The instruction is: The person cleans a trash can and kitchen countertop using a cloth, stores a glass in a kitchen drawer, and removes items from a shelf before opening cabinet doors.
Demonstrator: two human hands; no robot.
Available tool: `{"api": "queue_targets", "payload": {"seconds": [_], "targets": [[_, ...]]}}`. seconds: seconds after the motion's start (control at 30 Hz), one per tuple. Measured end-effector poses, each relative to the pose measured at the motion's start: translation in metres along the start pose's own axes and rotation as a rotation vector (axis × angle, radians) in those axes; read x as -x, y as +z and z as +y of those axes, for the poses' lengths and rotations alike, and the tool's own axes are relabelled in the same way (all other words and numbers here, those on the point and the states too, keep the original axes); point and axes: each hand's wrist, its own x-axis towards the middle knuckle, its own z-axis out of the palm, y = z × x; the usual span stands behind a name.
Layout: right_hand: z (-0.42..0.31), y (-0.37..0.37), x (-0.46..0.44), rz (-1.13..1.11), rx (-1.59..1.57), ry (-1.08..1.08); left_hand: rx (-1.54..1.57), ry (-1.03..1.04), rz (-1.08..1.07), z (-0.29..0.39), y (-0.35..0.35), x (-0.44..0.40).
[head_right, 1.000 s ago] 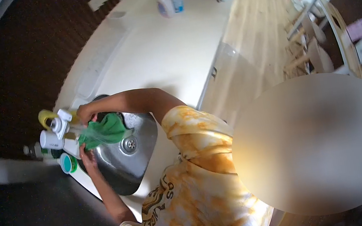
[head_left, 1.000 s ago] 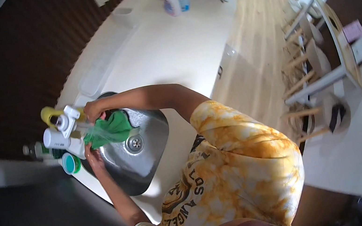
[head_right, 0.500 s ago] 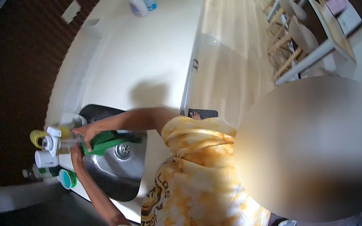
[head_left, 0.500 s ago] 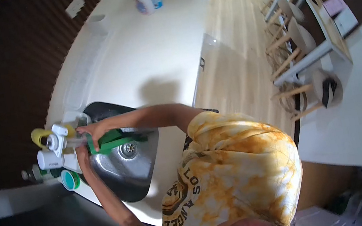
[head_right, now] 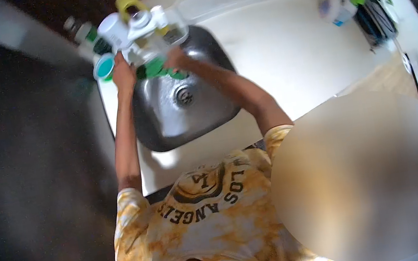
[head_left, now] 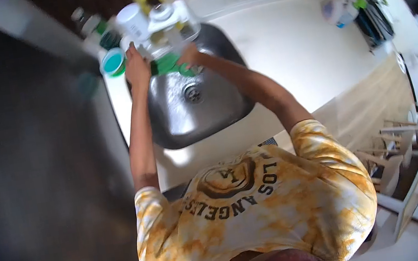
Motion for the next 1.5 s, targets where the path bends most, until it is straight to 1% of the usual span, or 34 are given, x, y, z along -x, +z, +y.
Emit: {"api": "queue_targets", "payload": {"seconds": [0.03,0.07,0.1,0.13,0.17,0.2,0.23,0.27,0.3,0.33,0.4,0.43,0.5,0.53,0.6,0.63,0.7,0.73,0.8,0.83,0.9,0.93,0.97,1.03,1.07,1.1,1.17,1.2,1.27,1.3,1.33,1.37,1.43,1.5], "targets": [[0.000,0.010,-0.006,0.116,-0.007,0.001,-0.184,0.444,0.104,-0.038,0.034,-0.003],[0.010,0.017,-0.012,0.259,0.009,0.011,-0.155,0.345,-0.141,-0.009,0.025,-0.005],[0.025,0.031,-0.021,0.428,0.068,-0.014,-0.076,0.458,-0.133,-0.013,0.044,-0.007],[-0.002,0.002,0.007,0.403,-0.084,0.116,-0.016,0.508,-0.139,-0.030,0.072,-0.012],[-0.021,-0.019,0.025,0.351,-0.124,0.135,0.047,0.507,-0.141,-0.035,0.085,-0.015],[-0.014,-0.013,0.026,0.525,-0.241,0.008,-0.012,0.554,-0.116,-0.055,0.109,-0.024],[-0.009,-0.020,0.025,0.379,-0.217,0.102,-0.021,0.410,-0.204,-0.016,0.074,-0.019],[-0.012,-0.021,0.034,0.366,-0.244,0.094,-0.036,0.520,-0.080,-0.023,0.075,-0.018],[-0.018,-0.030,0.041,0.318,-0.149,0.148,-0.112,0.496,-0.151,-0.014,0.066,-0.020],[-0.022,-0.037,0.050,0.325,-0.177,0.166,-0.180,0.539,-0.123,-0.004,0.060,-0.016],[-0.030,-0.043,0.066,0.317,-0.244,0.201,-0.192,0.533,-0.142,-0.006,0.066,-0.014],[-0.023,-0.033,0.053,0.321,-0.170,0.219,-0.200,0.506,-0.147,-0.008,0.070,-0.006],[-0.029,-0.038,0.054,0.421,-0.238,0.176,-0.225,0.458,-0.145,-0.007,0.075,0.010],[-0.032,-0.042,0.057,0.474,-0.272,0.154,0.171,0.228,-0.151,0.000,0.075,0.019],[-0.031,-0.046,0.051,0.453,-0.319,-0.010,0.956,-0.251,-0.149,0.032,0.069,0.044],[-0.032,-0.043,0.048,0.433,-0.348,-0.092,1.230,-0.423,-0.205,0.042,0.065,0.052],[-0.038,-0.037,0.059,0.438,-0.612,-0.169,1.765,-0.783,-0.316,0.054,0.057,0.059],[-0.040,-0.033,0.068,0.437,-0.743,-0.207,1.779,-0.792,-0.402,0.044,0.058,0.056],[-0.032,-0.008,0.078,0.396,-1.155,-0.228,1.806,-0.806,-0.563,0.017,0.062,0.045],[-0.025,0.004,0.081,0.372,-1.358,-0.239,1.501,-0.785,-0.470,0.025,0.058,0.044],[-0.019,0.015,0.101,0.111,-1.696,-0.071,1.199,-0.545,-0.426,0.035,0.047,0.048],[-0.020,0.017,0.103,-0.013,-1.794,-0.041,1.043,-0.428,-0.408,0.040,0.042,0.052],[-0.022,0.017,0.106,-0.136,-1.885,0.002,1.004,-0.430,-0.394,0.055,0.036,0.055],[-0.038,-0.006,0.111,-0.364,-1.920,-0.037,1.079,-0.318,-0.539,0.057,0.036,0.058],[-0.036,-0.004,0.107,-0.398,-1.873,-0.089,1.111,-0.263,-0.613,0.060,0.032,0.061],[-0.035,-0.004,0.100,-0.426,-1.825,-0.142,1.190,-0.113,-0.482,0.067,0.030,0.063],[-0.039,-0.011,0.094,-0.499,-1.769,-0.227,1.340,-0.075,-0.562,0.069,0.025,0.056],[-0.045,-0.018,0.094,-0.511,-1.703,-0.211,1.418,-0.051,-0.597,0.073,0.020,0.052],[-0.052,-0.028,0.094,-0.534,-1.570,-0.176,1.391,-0.144,-0.609,0.077,0.004,0.049],[-0.054,-0.026,0.092,-0.506,-1.552,-0.048,1.368,-0.183,-0.611,0.080,-0.004,0.047],[-0.054,-0.025,0.090,-0.509,-1.493,-0.031,1.338,-0.224,-0.618,0.081,-0.008,0.046],[-0.057,-0.026,0.089,-0.511,-1.435,-0.015,1.292,-0.174,-0.534,0.086,-0.009,0.047],[-0.060,-0.027,0.093,-0.527,-1.375,0.001,1.306,-0.269,-0.570,0.073,0.000,0.046],[-0.065,-0.033,0.101,-0.414,-1.278,0.059,1.363,-0.352,-0.566,0.074,0.003,0.048]]}}
